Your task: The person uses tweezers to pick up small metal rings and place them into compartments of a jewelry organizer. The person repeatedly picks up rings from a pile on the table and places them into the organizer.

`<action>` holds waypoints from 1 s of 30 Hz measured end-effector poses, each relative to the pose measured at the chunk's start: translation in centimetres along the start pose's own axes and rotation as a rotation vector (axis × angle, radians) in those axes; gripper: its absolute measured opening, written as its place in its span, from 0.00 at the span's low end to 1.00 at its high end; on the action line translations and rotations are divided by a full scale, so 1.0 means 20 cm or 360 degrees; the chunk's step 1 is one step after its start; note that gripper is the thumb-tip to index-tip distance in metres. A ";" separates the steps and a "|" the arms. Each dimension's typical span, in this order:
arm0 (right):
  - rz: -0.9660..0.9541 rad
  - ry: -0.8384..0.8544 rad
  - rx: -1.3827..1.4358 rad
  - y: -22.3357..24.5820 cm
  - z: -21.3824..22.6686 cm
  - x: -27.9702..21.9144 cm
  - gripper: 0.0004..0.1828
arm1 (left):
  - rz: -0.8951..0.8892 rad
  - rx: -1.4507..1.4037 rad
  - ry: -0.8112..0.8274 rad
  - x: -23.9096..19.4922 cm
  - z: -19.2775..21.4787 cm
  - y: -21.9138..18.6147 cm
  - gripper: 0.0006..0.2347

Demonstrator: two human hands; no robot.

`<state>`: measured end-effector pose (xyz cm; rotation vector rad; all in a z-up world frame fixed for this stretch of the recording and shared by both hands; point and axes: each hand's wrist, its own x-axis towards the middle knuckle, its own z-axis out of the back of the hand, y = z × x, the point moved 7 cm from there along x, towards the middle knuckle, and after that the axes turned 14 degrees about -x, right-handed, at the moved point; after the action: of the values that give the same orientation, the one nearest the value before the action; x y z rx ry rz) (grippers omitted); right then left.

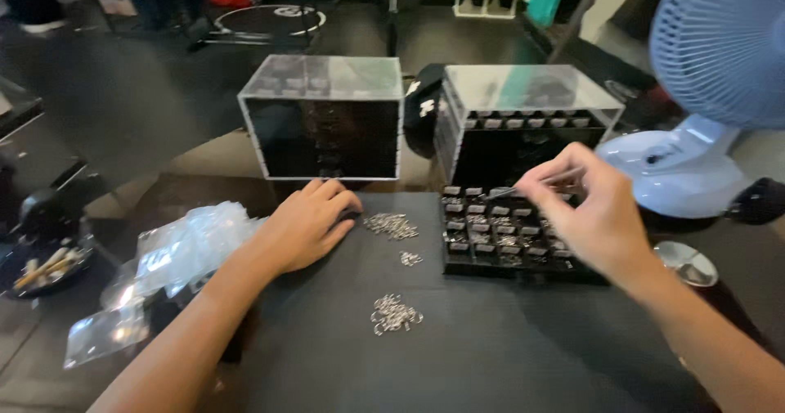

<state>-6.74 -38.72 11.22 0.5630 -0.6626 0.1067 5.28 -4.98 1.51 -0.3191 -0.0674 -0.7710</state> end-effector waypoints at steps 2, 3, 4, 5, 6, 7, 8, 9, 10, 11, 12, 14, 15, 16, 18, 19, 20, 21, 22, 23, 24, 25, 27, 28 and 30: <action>-0.0115 0.0112 -0.0115 -0.13 0.06 0.05 0.08 | -0.0109 -0.0076 -0.0070 0.00 -0.01 0.02 0.11; -0.0228 0.0239 -0.0213 -0.21 0.08 0.06 0.11 | -0.0196 -0.0151 -0.0135 0.00 -0.02 0.03 0.10; -0.0235 0.0227 -0.0217 -0.23 0.10 0.07 0.11 | -0.0210 -0.0148 -0.0134 0.00 -0.01 0.01 0.10; -0.0292 0.0336 -0.0275 -0.27 0.10 0.07 0.10 | -0.0185 -0.0160 -0.0140 0.00 -0.01 0.01 0.10; -0.0351 0.0449 -0.0323 -0.30 0.09 0.07 0.09 | -0.0153 -0.0169 -0.0139 -0.01 -0.01 0.02 0.10; -0.0359 0.0442 -0.0318 -0.31 0.07 0.07 0.09 | -0.0160 -0.0163 -0.0132 -0.01 0.02 -0.02 0.10; -0.0322 0.0396 -0.0368 -0.32 0.06 0.06 0.06 | -0.0017 -0.0089 -0.0022 -0.01 0.02 -0.03 0.11; -0.0283 0.0350 -0.0417 -0.32 0.05 0.06 0.07 | 0.0128 -0.0014 0.0086 -0.02 0.02 -0.03 0.12; -0.0293 0.0343 -0.0412 -0.32 0.05 0.05 0.07 | 0.0120 -0.0005 0.0092 -0.01 0.02 -0.03 0.12; -0.0298 0.0382 -0.0437 -0.32 0.03 0.04 0.06 | 0.0140 -0.0006 0.0108 -0.02 0.02 -0.03 0.12; -0.0301 0.0422 -0.0467 -0.32 0.03 0.03 0.06 | 0.0158 -0.0012 0.0120 -0.01 0.02 -0.03 0.12; -0.0299 0.0433 -0.0465 -0.34 0.02 0.04 0.06 | 0.0159 -0.0026 0.0128 0.00 0.02 -0.03 0.13; -0.0290 0.0450 -0.0463 -0.35 0.01 0.05 0.06 | 0.0168 -0.0042 0.0133 0.00 0.02 -0.02 0.13; -0.0286 0.0451 -0.0463 -0.32 0.02 0.04 0.06 | 0.0171 -0.0042 0.0130 0.00 0.02 -0.02 0.13; -0.0296 0.0397 -0.0457 -0.26 0.05 0.04 0.07 | 0.0148 -0.0021 0.0104 -0.01 0.02 -0.03 0.12; -0.0285 0.0405 -0.0456 -0.26 0.04 0.03 0.07 | 0.0160 -0.0025 0.0100 -0.01 0.02 -0.03 0.12; -0.0271 0.0329 -0.0346 -0.24 0.04 0.03 0.07 | 0.0127 -0.0027 0.0075 -0.02 0.03 -0.04 0.12; -0.0258 0.0254 -0.0235 -0.22 0.04 0.03 0.07 | 0.0095 -0.0029 0.0051 -0.02 0.04 -0.05 0.12; -0.0244 0.0265 -0.0229 -0.18 0.01 0.01 0.07 | 0.0113 -0.0031 0.0044 -0.01 0.02 -0.03 0.12; -0.0133 0.0219 -0.0059 -0.12 -0.02 -0.01 0.06 | 0.0070 -0.0035 0.0007 -0.01 0.02 -0.02 0.11; -0.0029 0.0173 0.0118 -0.05 -0.05 -0.04 0.06 | 0.0028 -0.0036 -0.0024 -0.01 0.01 -0.01 0.10; -0.0020 0.0186 0.0130 0.00 -0.10 -0.08 0.06 | 0.0047 -0.0035 -0.0025 -0.01 0.00 0.01 0.10; 0.0101 0.0264 0.0216 0.11 -0.20 -0.17 0.07 | -0.0018 -0.0044 -0.0049 0.00 -0.02 0.02 0.10; 0.0106 0.0273 0.0221 0.11 -0.24 -0.19 0.07 | -0.0007 -0.0046 -0.0049 0.00 -0.02 0.02 0.10; 0.0255 0.0250 0.0154 0.15 -0.31 -0.23 0.08 | -0.0028 -0.0042 -0.0070 -0.01 -0.02 0.02 0.10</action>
<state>-7.77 -32.60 5.74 0.5878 -0.5504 0.3312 5.38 -4.80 1.08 -0.3613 -0.1014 -0.7829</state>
